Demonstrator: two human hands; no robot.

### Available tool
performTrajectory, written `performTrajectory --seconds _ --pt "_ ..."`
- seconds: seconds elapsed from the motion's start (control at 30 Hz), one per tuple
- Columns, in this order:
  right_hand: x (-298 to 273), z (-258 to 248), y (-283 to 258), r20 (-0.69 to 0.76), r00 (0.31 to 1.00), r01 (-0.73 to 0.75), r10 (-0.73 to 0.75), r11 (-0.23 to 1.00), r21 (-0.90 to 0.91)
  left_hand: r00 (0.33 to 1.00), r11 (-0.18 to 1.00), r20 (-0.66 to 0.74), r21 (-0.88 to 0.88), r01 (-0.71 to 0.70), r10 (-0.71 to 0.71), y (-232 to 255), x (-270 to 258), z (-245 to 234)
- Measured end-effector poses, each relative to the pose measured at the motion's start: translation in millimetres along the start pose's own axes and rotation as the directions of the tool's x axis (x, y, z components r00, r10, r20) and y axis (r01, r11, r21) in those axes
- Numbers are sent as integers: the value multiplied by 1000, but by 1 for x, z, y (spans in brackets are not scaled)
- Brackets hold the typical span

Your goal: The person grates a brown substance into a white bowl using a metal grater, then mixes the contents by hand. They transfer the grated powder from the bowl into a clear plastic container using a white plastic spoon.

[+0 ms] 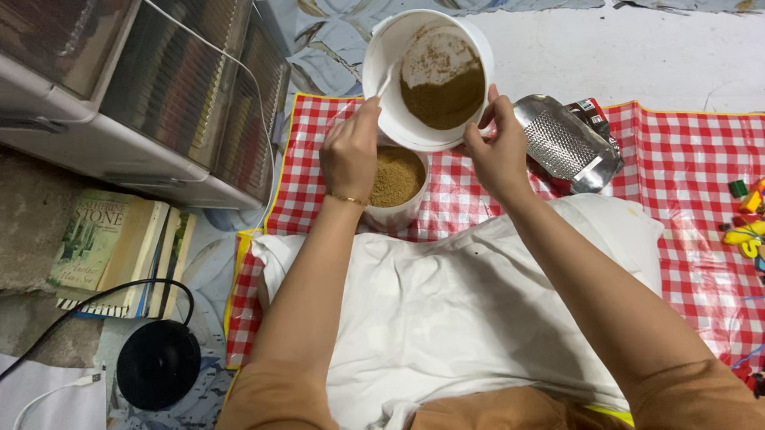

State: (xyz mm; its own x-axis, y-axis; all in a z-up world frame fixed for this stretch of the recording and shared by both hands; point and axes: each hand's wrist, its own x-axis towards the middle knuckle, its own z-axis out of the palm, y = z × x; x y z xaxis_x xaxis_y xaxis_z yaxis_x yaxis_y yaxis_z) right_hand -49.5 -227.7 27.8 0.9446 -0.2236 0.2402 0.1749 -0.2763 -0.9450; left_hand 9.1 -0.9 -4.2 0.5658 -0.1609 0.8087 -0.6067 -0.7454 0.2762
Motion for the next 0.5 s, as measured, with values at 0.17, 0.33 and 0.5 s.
performTrajectory --seconds 0.17,0.33,0.5 --pt "-4 8 7 -19 999 28 -29 999 -37 976 994 208 74 -79 62 5 -6 9" --pt "-6 11 6 -41 998 49 -50 998 -36 923 921 188 -142 364 -336 39 -25 11" --pt "-11 14 3 -65 997 43 -43 999 -3 686 484 433 -492 724 -585 54 -36 16"
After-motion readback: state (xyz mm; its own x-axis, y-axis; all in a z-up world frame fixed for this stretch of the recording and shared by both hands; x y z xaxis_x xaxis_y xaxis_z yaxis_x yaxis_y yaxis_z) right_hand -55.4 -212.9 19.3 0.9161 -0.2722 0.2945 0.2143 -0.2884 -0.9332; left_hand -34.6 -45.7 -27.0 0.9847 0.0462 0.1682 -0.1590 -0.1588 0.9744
